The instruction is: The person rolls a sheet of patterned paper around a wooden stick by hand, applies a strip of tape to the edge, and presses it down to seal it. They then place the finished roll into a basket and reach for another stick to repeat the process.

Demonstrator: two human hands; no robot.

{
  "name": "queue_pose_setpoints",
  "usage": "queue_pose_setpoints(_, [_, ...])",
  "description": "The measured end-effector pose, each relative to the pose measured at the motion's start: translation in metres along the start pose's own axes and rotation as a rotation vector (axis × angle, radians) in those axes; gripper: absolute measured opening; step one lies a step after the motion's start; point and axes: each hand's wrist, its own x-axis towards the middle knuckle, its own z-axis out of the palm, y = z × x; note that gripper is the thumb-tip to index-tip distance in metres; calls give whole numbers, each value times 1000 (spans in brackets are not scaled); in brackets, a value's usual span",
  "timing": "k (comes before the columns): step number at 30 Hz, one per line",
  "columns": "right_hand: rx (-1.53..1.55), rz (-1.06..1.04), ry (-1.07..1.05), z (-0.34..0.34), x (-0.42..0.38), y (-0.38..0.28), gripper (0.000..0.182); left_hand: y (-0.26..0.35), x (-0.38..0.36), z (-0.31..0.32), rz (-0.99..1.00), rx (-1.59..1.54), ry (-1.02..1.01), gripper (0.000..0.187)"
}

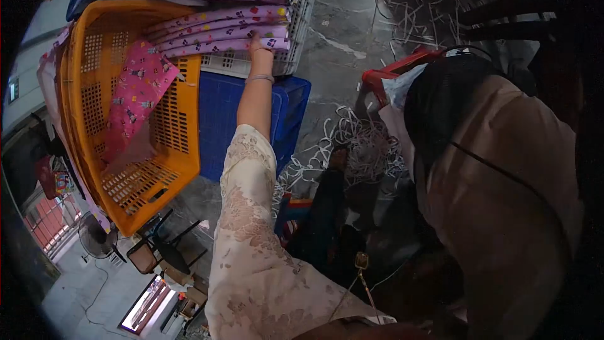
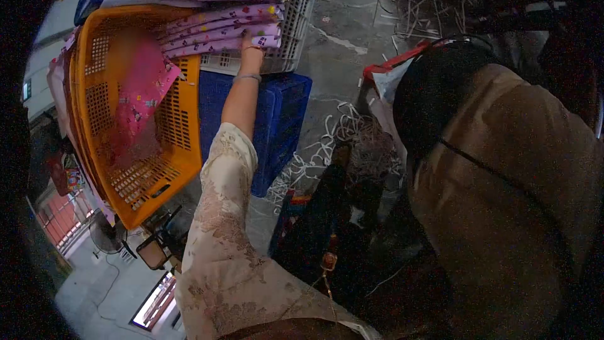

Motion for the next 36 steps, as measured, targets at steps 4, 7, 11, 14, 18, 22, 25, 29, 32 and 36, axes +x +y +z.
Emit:
queue_pose_setpoints(4, [-6,9,-50,-3,1,1,62,1,24,10,79,94,-141,33])
queue_pose_setpoints(7, [5,25,-85,-4,2,-7,62,4,33,15,106,133,-219,37])
queue_pose_setpoints(11, [8,33,-141,-7,-4,-5,61,6,41,19,140,196,-309,41])
queue_pose_setpoints(14, [-2,8,-178,-11,-2,11,61,14,26,4,131,249,-253,36])
queue_pose_setpoints(18, [3,-15,-220,-16,-1,38,60,39,-64,-25,37,141,-147,27])
queue_pose_setpoints(22, [39,-16,-242,-16,-4,70,60,83,-145,-64,34,143,-407,40])
queue_pose_setpoints(25, [90,-6,-249,-6,-6,96,59,97,-220,-63,153,-123,-458,31])
queue_pose_setpoints(29, [174,3,-399,-27,-15,125,57,130,-272,-107,-310,-366,-1018,36])
queue_pose_setpoints(32, [408,-2,29,-10,-11,121,53,127,-431,-131,-369,-485,-1020,30])
queue_pose_setpoints(36, [830,84,412,4,-32,149,57,103,-575,-198,-230,-123,-1003,29])
